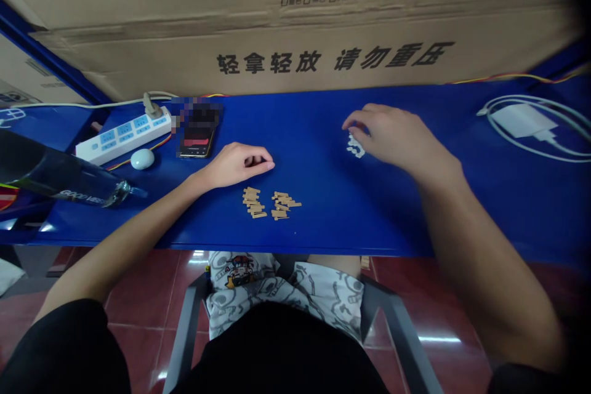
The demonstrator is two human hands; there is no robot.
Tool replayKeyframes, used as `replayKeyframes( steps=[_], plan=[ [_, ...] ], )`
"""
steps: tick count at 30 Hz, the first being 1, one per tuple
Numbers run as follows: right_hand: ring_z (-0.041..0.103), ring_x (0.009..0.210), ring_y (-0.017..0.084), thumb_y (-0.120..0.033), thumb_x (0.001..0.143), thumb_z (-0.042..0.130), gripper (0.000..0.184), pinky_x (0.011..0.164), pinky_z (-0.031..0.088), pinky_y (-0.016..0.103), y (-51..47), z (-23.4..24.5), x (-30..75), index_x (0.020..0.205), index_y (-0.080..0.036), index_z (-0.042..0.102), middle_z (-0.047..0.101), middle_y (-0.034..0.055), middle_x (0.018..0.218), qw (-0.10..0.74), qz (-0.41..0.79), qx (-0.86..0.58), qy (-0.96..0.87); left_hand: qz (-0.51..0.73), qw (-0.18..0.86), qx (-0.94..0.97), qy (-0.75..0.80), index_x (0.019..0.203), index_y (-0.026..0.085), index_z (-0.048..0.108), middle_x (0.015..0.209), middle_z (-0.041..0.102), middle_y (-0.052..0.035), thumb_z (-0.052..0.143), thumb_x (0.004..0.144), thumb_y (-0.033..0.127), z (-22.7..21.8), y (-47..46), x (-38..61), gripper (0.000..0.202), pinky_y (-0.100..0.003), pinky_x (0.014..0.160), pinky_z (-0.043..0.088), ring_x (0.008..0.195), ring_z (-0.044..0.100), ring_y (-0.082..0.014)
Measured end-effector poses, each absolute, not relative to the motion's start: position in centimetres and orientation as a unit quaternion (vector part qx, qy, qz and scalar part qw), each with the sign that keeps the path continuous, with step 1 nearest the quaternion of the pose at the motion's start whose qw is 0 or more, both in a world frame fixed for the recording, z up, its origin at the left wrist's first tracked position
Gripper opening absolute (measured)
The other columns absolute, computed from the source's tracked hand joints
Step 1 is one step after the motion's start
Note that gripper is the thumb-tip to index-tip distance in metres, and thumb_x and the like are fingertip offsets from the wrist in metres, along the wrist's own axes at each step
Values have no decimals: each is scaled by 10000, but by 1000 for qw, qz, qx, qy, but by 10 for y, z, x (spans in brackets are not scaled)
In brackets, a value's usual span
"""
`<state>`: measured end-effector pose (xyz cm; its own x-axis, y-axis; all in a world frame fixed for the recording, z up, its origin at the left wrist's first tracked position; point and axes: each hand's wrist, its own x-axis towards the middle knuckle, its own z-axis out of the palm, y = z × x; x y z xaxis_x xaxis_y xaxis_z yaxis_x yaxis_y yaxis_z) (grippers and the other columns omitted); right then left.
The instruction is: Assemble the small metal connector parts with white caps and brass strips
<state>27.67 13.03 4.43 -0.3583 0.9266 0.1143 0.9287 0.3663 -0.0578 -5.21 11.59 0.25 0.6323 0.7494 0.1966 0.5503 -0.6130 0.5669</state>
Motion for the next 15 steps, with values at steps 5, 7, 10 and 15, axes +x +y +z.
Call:
replayKeyframes(
  steps=[5, 7, 10, 15],
  plan=[
    [643, 929, 267, -206, 941, 432, 266, 695, 448, 380, 131, 38, 277, 991, -236, 691, 704, 87, 1072, 46, 1, -550, -834, 211, 230, 874, 374, 922, 227, 780, 616, 619, 31, 640, 929, 440, 3, 138, -40, 254, -248, 559, 335, 529, 492, -91],
    [637, 900, 264, -211, 936, 436, 250, 656, 438, 369, 128, 37, 276, 949, -244, 683, 704, 90, 1038, 46, -6, -535, -844, 211, 232, 878, 361, 917, 233, 782, 641, 645, 20, 638, 930, 461, 5, 137, -40, 270, -257, 560, 343, 533, 489, -97],
    [639, 909, 270, -198, 928, 437, 239, 626, 415, 361, 123, 41, 274, 945, -238, 672, 690, 94, 1014, 43, -32, -534, -844, 201, 258, 890, 317, 911, 238, 780, 769, 712, -18, 625, 949, 468, 9, 127, -44, 280, -276, 622, 413, 622, 549, -123],
    [628, 856, 276, -262, 938, 471, 202, 618, 400, 368, 118, 48, 276, 966, -230, 668, 685, 118, 1024, 23, -25, -551, -834, 175, 309, 897, 263, 919, 244, 774, 903, 746, -52, 604, 978, 426, 19, 116, -45, 256, -334, 813, 471, 843, 625, -181]
  ],
)
